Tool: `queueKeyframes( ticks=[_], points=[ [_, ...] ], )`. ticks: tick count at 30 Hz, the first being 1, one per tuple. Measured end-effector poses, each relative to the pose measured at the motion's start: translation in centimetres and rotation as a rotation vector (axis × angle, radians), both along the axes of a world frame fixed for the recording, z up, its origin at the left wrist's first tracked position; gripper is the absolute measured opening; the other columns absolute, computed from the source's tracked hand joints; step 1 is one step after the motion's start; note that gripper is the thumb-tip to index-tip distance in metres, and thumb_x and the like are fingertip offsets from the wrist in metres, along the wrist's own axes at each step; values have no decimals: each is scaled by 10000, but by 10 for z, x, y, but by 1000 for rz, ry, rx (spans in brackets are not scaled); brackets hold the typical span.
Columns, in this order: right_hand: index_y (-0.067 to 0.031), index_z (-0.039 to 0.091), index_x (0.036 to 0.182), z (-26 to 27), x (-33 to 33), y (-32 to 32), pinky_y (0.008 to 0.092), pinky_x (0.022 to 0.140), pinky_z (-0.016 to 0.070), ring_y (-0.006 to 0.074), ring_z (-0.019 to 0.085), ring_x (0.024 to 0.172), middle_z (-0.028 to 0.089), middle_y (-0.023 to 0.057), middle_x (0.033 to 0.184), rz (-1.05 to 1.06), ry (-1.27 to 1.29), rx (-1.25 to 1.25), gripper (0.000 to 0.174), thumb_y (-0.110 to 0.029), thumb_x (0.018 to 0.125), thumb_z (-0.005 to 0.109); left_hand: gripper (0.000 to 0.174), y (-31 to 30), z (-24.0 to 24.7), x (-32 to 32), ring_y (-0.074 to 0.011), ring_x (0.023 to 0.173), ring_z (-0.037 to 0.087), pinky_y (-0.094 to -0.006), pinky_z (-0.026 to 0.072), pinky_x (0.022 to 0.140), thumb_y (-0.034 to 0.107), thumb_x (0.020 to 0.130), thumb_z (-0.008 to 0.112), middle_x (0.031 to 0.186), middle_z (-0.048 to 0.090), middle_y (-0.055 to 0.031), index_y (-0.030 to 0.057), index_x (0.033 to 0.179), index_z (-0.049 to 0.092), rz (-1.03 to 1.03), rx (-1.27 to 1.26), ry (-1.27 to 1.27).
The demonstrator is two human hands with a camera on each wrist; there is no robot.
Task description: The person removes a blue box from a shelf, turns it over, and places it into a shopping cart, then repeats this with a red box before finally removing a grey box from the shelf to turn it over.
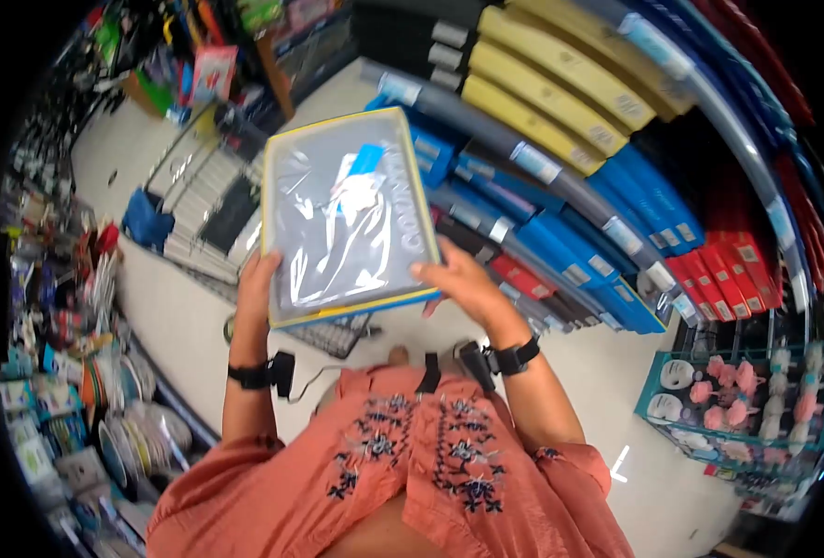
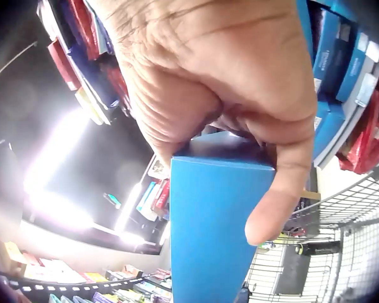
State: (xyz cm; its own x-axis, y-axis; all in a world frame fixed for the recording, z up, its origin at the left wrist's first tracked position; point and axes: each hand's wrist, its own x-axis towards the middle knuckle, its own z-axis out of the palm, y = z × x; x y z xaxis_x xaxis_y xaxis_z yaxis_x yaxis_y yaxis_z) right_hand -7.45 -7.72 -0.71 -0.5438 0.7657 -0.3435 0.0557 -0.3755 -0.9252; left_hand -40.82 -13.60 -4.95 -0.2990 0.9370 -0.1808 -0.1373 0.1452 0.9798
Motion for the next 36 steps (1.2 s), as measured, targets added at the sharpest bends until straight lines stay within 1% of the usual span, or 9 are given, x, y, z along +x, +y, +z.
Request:
queueKeyframes(
  ticks=[1,2,4,10,11,17,19,31,36],
  points=[
    [-11,467,1421,-5,-1,-3,331,562,571,190,671,869,663,112,1117,-47,-2,-11,603,-295,928,666,432,-1,-9,4,-136,934,613,-275,496,834,239,965,597,1077,665,-67,-42,1293,590,10,-60,-11],
    [-10,481,1409,-14,2,-2,315,545,564,179,672,837,671,101,1085,-58,-7,-54,581,-291,932,658,430,1,-18,10,-138,921,617,-274,498,823,244,959,598,1060,669,-70,-46,1276,598,18,-108,-23],
    [11,506,1369,-25,10,-2,303,533,567,168,676,816,680,103,1044,-50,-15,-109,544,-282,936,655,440,-1,-31,18,-154,918,628,-281,502,822,239,952,579,1047,675,-92,-62,1272,591,-35,-163,-84],
    [-5,450,1442,-57,27,9,296,534,576,144,666,794,665,92,1050,0,-50,-244,617,-278,925,645,451,-4,-69,35,-157,940,632,-284,514,840,227,965,582,1099,658,-92,-74,1301,562,-7,-262,-191],
    [-4,445,1451,-59,28,12,302,533,576,157,670,832,664,104,1083,4,-61,-238,628,-281,923,644,452,-5,-83,34,-160,945,631,-286,515,843,223,967,577,1105,657,-94,-75,1305,558,-13,-263,-194],
    [-35,451,1463,-63,24,39,329,602,564,183,643,987,645,107,1197,88,-74,-242,637,-301,923,660,429,-9,-79,42,-172,950,616,-305,502,854,221,966,542,1095,652,-107,-57,1292,560,84,-251,-168],
    [-45,455,1464,-64,20,52,333,620,558,182,637,996,644,97,1204,102,-81,-234,631,-304,926,660,416,-8,-66,49,-167,944,601,-304,493,862,219,964,530,1088,644,-106,-51,1279,559,168,-208,-148],
    [-40,505,1415,-88,15,87,362,753,592,195,646,1061,644,100,1223,164,-30,-250,542,-271,953,670,396,-23,-82,69,-161,988,589,-300,473,898,183,1001,501,1145,635,-100,-53,1317,532,361,-37,-56],
    [-13,479,1439,-85,26,90,337,752,594,202,638,1087,629,112,1256,223,-3,-186,636,-354,946,691,403,-24,-69,83,-165,1005,597,-300,475,907,184,1004,506,1142,641,-97,-54,1328,526,369,-30,-105]
  ],
)
